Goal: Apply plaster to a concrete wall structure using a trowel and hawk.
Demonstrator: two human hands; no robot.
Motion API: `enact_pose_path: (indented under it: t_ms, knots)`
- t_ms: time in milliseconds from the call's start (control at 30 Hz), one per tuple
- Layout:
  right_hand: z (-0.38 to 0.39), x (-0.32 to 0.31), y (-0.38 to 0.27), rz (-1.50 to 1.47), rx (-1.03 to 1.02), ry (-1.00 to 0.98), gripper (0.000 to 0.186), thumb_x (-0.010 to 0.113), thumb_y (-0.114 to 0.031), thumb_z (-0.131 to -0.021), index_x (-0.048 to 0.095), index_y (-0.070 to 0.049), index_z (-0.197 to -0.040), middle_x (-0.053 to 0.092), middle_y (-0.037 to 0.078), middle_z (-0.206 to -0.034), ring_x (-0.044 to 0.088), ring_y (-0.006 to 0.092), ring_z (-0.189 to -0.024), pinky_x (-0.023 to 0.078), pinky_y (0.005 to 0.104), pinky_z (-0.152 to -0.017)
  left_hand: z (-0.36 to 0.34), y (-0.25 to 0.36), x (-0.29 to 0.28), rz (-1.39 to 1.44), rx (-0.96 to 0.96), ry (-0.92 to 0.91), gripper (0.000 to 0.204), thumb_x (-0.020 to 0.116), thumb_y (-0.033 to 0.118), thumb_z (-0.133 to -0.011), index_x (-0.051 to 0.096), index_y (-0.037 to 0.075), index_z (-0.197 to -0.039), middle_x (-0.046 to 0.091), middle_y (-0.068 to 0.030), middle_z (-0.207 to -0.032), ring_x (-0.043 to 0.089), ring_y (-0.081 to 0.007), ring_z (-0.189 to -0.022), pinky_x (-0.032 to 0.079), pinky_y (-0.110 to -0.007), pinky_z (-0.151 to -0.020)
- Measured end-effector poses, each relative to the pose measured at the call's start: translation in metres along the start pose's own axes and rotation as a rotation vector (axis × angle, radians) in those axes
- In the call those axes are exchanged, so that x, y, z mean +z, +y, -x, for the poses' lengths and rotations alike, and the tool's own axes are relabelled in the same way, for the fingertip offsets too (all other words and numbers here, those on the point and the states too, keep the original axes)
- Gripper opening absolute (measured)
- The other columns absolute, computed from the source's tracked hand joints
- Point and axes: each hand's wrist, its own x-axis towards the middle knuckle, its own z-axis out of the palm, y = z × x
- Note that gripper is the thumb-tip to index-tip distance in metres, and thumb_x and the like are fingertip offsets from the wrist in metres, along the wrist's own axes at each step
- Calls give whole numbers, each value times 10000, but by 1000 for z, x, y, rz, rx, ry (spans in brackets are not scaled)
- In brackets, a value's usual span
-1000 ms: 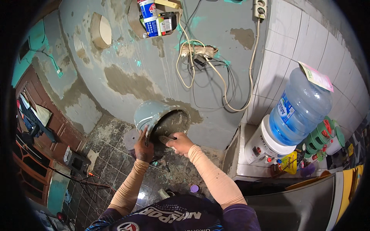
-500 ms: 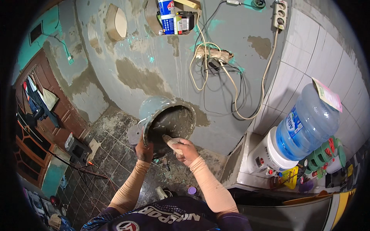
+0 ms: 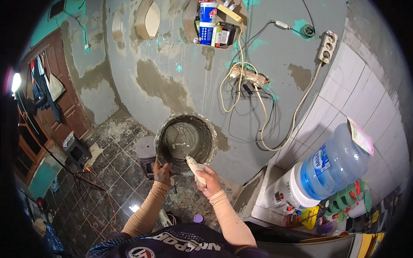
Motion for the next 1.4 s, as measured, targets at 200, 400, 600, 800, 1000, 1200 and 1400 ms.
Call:
enact_pose_path:
  t_ms: [200,400,600,800,1000,1200,1400]
  knots:
    - [17,-8,-2,25,-60,50,260,566,-93,-867,520,-49,-1120,545,74,-716,386,78,-422,250,192,-344,0,-2,-2,-61,9,87,537,548,-3,-760,458,119,-1275,595,-38,-946,614,-174,-717,552,-338,-494]
    - [32,-14,-14,74,-100,74,299,570,-92,-864,513,-37,-1153,542,70,-702,374,76,-403,247,197,-345,-1,2,-18,-18,-206,168,581,492,-31,-770,414,136,-1321,567,-85,-1149,629,-261,-944,604,-414,-685]
    - [38,-17,-19,119,-60,105,305,576,-91,-851,527,-39,-1148,542,57,-692,390,77,-391,243,201,-345,2,-19,-43,-130,-217,246,589,515,-12,-798,399,136,-1357,596,-52,-1104,625,-189,-777,552,-309,-538]
    - [38,-22,-9,112,-31,109,284,554,-97,-846,509,-22,-1116,551,72,-712,382,86,-395,263,203,-343,-4,-25,-59,-115,-101,180,582,504,-37,-791,414,133,-1340,612,-58,-1064,618,-173,-712,528,-292,-448]
    - [35,-30,2,91,32,97,327,549,-64,-853,522,-37,-1178,560,71,-711,386,77,-397,259,197,-350,-13,-18,-79,-168,-347,304,592,487,-44,-796,390,135,-1352,608,-95,-1073,632,-211,-811,562,-347,-521]
    - [6,-63,52,54,123,168,378,552,-63,-847,496,-3,-1216,560,87,-733,393,87,-421,285,193,-373,-8,-98,-169,-106,-618,475,538,467,-52,-817,400,145,-1313,589,-144,-1098,634,-350,-884,570,-524,-688]
    - [-42,-150,170,26,182,179,404,560,-97,-842,468,19,-1217,537,104,-751,380,90,-448,314,198,-393,35,-254,-292,-34,-724,663,527,466,-59,-819,430,181,-1286,586,-117,-1120,588,-368,-1011,541,-545,-711]
